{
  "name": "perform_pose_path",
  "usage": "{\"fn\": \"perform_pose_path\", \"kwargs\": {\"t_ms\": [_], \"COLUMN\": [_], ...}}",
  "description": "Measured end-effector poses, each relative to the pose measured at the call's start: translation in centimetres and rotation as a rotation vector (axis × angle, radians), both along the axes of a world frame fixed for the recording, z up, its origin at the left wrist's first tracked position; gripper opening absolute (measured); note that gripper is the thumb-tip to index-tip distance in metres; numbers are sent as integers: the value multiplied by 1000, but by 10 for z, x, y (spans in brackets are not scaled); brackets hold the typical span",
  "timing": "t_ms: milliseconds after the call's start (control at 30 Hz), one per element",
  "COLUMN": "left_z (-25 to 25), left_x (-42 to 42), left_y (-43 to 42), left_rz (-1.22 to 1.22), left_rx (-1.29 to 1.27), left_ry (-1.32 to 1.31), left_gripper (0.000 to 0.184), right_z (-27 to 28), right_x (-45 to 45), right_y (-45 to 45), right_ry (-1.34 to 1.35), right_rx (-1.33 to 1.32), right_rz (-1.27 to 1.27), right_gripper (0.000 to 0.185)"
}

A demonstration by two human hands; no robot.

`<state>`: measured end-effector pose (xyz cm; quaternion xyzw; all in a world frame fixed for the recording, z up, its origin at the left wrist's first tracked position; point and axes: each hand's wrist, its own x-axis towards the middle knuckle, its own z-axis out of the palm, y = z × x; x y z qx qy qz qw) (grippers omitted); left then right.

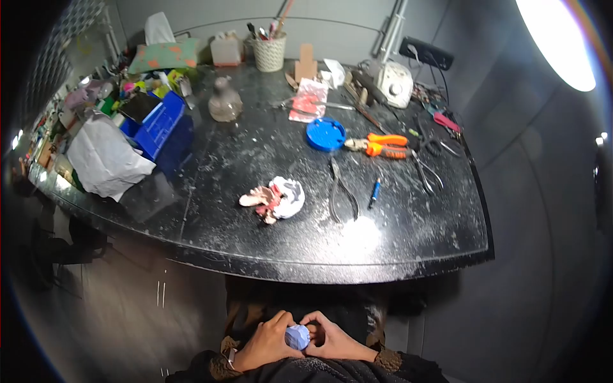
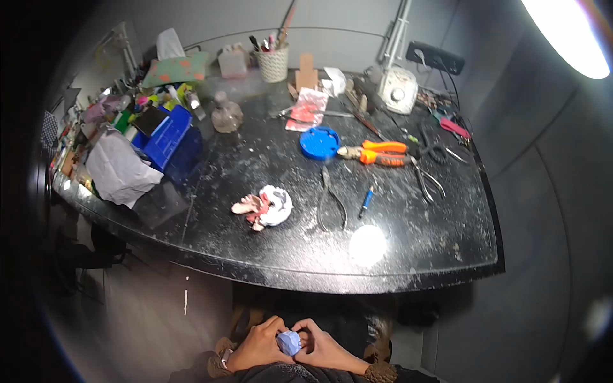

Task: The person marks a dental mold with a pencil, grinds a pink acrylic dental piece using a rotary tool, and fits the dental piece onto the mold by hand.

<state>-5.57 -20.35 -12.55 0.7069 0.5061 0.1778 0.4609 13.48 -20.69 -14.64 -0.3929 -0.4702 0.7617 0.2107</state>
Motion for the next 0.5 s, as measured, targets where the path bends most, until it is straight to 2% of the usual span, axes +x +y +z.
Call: {"fn": "perform_pose_path", "kwargs": {"t_ms": [500], "left_z": [-21], "left_x": [1], "left_y": [-6], "left_rz": [-22], "left_rx": [-30], "left_ry": [-110], "left_gripper": [51], "right_z": [-7], "right_x": [1], "right_y": [-7], "right_ry": [-87], "right_rx": [-2], "right_rz": [49], "right_gripper": [46]}}
